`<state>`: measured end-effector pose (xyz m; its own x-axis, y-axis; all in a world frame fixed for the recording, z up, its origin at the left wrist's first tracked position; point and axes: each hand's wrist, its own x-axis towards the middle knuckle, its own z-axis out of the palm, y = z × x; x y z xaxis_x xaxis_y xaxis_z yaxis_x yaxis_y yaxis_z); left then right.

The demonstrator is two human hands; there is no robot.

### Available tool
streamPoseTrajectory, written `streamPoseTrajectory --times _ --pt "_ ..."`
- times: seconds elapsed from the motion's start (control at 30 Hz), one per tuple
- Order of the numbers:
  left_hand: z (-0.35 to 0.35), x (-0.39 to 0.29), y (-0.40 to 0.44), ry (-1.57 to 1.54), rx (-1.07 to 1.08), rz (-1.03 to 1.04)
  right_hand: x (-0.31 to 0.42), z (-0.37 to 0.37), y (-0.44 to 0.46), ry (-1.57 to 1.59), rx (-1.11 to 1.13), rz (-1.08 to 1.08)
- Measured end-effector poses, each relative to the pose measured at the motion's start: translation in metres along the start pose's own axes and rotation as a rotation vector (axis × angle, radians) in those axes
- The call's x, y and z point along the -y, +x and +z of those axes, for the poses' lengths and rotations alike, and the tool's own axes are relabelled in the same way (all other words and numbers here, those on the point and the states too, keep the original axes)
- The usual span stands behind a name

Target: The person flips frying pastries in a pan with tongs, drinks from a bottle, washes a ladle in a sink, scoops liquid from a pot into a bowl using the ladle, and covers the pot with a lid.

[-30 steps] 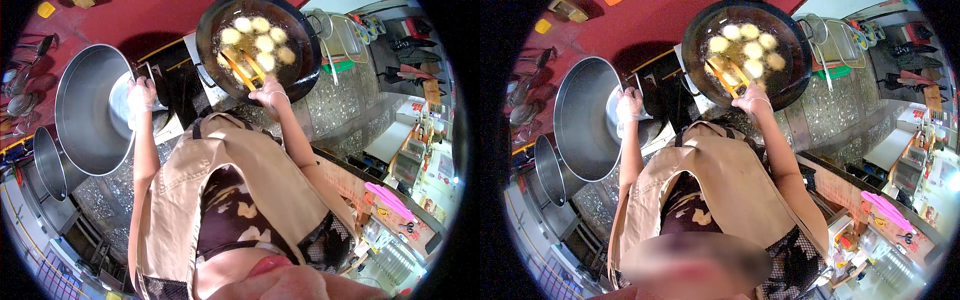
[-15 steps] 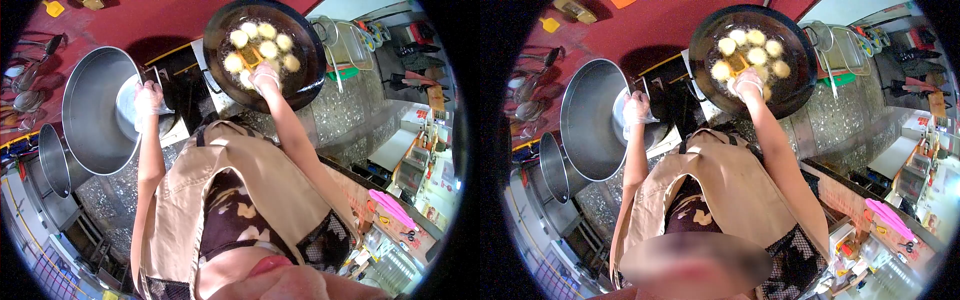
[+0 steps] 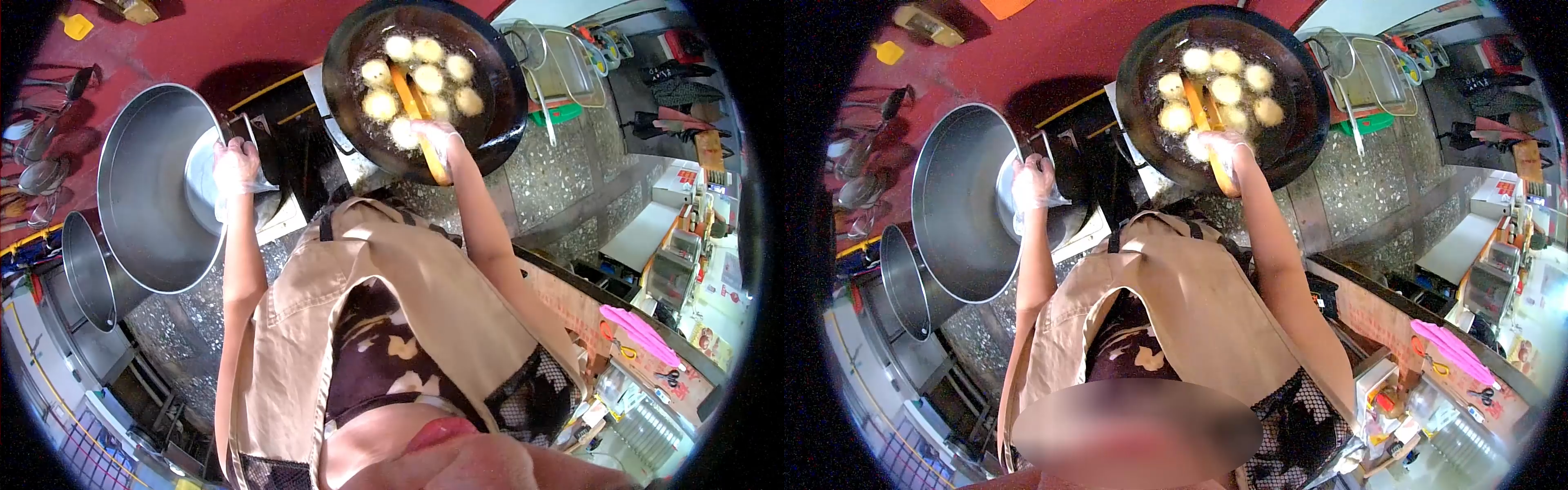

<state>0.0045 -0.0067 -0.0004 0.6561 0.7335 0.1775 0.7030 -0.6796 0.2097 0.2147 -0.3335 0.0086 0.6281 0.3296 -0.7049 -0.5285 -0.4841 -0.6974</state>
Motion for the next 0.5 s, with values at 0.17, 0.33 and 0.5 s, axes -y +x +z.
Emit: streamPoseTrajectory --times 0.17,0.33,0.5 --pt "-0.004 -0.002 -0.001 -0.033 0.042 -0.022 -0.009 0.002 0.062 0.091 -0.070 0.103" --pt "-0.001 0.000 -0.001 -0.013 0.008 -0.003 0.022 0.012 0.074 0.147 -0.076 0.057" --pt "-0.003 -0.001 0.000 0.010 0.015 0.014 0.032 0.019 0.061 -0.329 -0.334 0.002"
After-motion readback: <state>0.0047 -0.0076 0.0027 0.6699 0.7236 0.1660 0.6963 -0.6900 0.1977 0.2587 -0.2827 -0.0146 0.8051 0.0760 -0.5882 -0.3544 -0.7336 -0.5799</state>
